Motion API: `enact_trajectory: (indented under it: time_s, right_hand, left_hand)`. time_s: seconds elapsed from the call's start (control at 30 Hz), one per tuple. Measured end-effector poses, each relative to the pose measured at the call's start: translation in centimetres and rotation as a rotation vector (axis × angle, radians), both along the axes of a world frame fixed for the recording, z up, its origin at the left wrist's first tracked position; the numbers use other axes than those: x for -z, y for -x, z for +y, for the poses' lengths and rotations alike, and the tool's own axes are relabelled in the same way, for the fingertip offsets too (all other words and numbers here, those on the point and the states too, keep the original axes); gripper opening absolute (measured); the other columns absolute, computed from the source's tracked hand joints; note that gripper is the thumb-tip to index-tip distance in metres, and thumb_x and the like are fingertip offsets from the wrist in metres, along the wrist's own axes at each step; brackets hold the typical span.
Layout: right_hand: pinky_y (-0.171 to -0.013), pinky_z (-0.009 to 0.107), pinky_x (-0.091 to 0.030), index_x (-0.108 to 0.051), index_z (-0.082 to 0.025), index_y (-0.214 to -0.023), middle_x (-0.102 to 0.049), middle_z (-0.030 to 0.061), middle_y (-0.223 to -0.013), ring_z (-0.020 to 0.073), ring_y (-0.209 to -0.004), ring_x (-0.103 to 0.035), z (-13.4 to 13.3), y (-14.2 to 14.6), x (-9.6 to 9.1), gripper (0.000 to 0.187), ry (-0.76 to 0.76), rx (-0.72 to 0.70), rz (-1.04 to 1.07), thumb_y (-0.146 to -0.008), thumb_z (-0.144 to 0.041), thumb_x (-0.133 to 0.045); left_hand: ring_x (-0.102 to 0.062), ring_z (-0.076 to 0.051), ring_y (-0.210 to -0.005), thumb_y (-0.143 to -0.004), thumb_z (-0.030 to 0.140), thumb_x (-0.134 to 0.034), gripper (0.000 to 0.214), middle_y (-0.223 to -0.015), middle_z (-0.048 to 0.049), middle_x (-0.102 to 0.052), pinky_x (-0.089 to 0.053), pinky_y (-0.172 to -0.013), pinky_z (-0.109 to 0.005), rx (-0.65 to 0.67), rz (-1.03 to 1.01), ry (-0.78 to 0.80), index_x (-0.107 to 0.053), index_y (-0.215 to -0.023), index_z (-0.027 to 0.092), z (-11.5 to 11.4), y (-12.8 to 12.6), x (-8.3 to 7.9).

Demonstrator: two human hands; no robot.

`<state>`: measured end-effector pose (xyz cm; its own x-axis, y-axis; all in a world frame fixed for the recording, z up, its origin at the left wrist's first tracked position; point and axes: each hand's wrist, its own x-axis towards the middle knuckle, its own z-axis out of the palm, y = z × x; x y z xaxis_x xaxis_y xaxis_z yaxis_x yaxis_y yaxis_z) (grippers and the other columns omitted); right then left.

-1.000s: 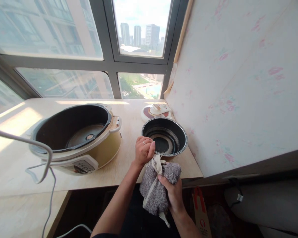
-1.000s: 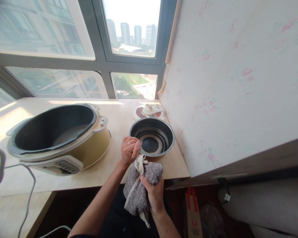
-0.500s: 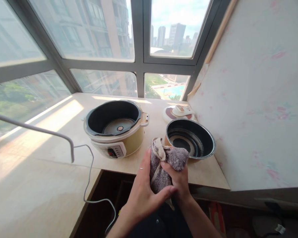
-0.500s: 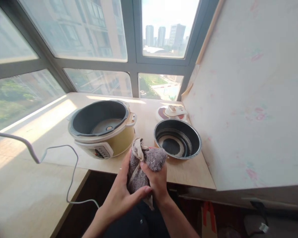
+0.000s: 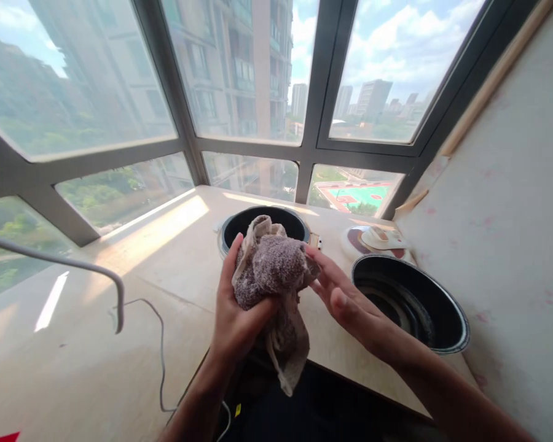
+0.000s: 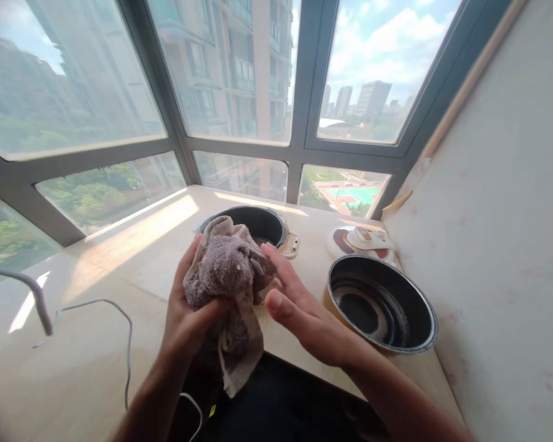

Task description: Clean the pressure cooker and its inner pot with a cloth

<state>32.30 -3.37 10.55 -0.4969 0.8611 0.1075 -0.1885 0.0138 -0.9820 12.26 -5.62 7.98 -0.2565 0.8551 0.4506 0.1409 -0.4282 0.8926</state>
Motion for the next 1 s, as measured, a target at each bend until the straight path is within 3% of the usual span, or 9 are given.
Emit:
enact_trajectory:
  time_s: [0.1, 0.17, 0.27, 0.4, 0.53, 0.67, 0.87, 1.0]
  right_hand:
    - [-0.118, 0.055, -0.031, -0.049, -0.030, -0.148, -0.042, 0.0089, -0.160, 0.0334, -0.146, -0.040, 4.0, -0.1, -0.3, 0.083, -0.132, 0.193, -0.217, -0.077, -0.066, -0.073]
    - [-0.119, 0.053, -0.030, -0.048, -0.025, -0.148, -0.042, 0.0115, -0.159, 0.0326, -0.146, -0.038, 7.6, -0.2, 0.1, 0.085, -0.294, 0.301, -0.328, -0.078, -0.065, -0.072]
    - [-0.118, 0.051, -0.033, -0.045, -0.020, -0.149, -0.042, 0.0157, -0.158, 0.0312, -0.146, -0.038, 13.0, 0.1, 1.4, 0.078, -0.451, 0.401, -0.576, -0.084, -0.058, -0.067]
    - [-0.116, 0.049, -0.034, -0.048, -0.012, -0.145, -0.050, 0.0206, -0.151, 0.0305, -0.141, -0.045, 17.2, 1.6, 3.0, 0.063, -0.448, 0.462, -0.834, -0.091, -0.042, -0.059]
    - [-0.113, 0.043, -0.038, -0.053, -0.011, -0.137, -0.059, 0.0171, -0.141, 0.0275, -0.133, -0.053, 17.6, 3.4, 3.9, 0.050, -0.498, 0.416, -0.979, -0.096, -0.039, -0.049]
    - [-0.106, 0.042, -0.043, -0.052, -0.016, -0.138, -0.055, 0.0144, -0.144, 0.0285, -0.130, -0.054, 16.8, 3.8, 4.3, 0.046, -0.530, 0.448, -1.106, -0.098, -0.037, -0.046]
    - [-0.098, 0.043, -0.047, -0.041, -0.015, -0.146, -0.049, 0.0155, -0.151, 0.0330, -0.125, -0.058, 16.5, 3.7, 3.6, 0.056, -0.479, 0.418, -1.221, -0.093, -0.033, -0.045]
    - [-0.094, 0.045, -0.048, -0.043, -0.014, -0.143, -0.052, 0.0173, -0.147, 0.0342, -0.119, -0.062, 16.9, 3.8, 3.2, 0.057, -0.447, 0.341, -1.274, -0.087, -0.023, -0.042]
  left_hand:
    - [-0.057, -0.033, -0.130, -0.073, 0.028, -0.076, 0.091, -0.150, -0.0075, -0.051, -0.055, -0.102, -0.045, -0.244, 0.158, -0.156, -0.035, -0.154, 0.029, 3.3, 4.3, -1.7]
    - [-0.057, -0.033, -0.129, -0.069, 0.027, -0.078, 0.091, -0.147, -0.0095, -0.053, -0.052, -0.105, -0.046, -0.335, 0.271, -0.174, -0.040, -0.151, 0.025, 6.5, 6.8, -3.0]
    - [-0.064, -0.030, -0.115, -0.065, 0.026, -0.075, 0.075, -0.128, -0.0077, -0.066, -0.054, -0.101, -0.044, -0.345, 0.457, -0.052, -0.056, -0.137, 0.019, 11.7, 9.1, -4.4]
    - [-0.068, -0.026, -0.099, -0.072, 0.033, -0.069, 0.052, -0.107, -0.0037, -0.073, -0.055, -0.090, -0.036, -0.235, 0.754, 0.127, -0.065, -0.122, 0.019, 17.2, 9.1, -4.4]
    - [-0.068, -0.031, -0.103, -0.077, 0.041, -0.067, 0.053, -0.108, -0.0106, -0.072, -0.053, -0.087, -0.038, -0.241, 1.158, 0.252, -0.059, -0.124, 0.018, 20.3, 7.7, -3.4]
    - [-0.068, -0.033, -0.104, -0.081, 0.037, -0.063, 0.050, -0.115, -0.0165, -0.067, -0.053, -0.085, -0.040, -0.153, 1.455, 0.300, -0.053, -0.125, 0.016, 21.8, 6.3, -2.7]
    - [-0.069, -0.035, -0.105, -0.076, 0.021, -0.065, 0.058, -0.122, -0.0187, -0.064, -0.055, -0.083, -0.042, 0.039, 1.617, 0.314, -0.049, -0.131, 0.018, 22.5, 4.4, -0.6]
    - [-0.071, -0.037, -0.101, -0.075, 0.022, -0.066, 0.051, -0.113, -0.0195, -0.069, -0.056, -0.080, -0.043, 0.147, 1.653, 0.385, -0.053, -0.124, 0.016, 23.2, 3.7, 1.1]
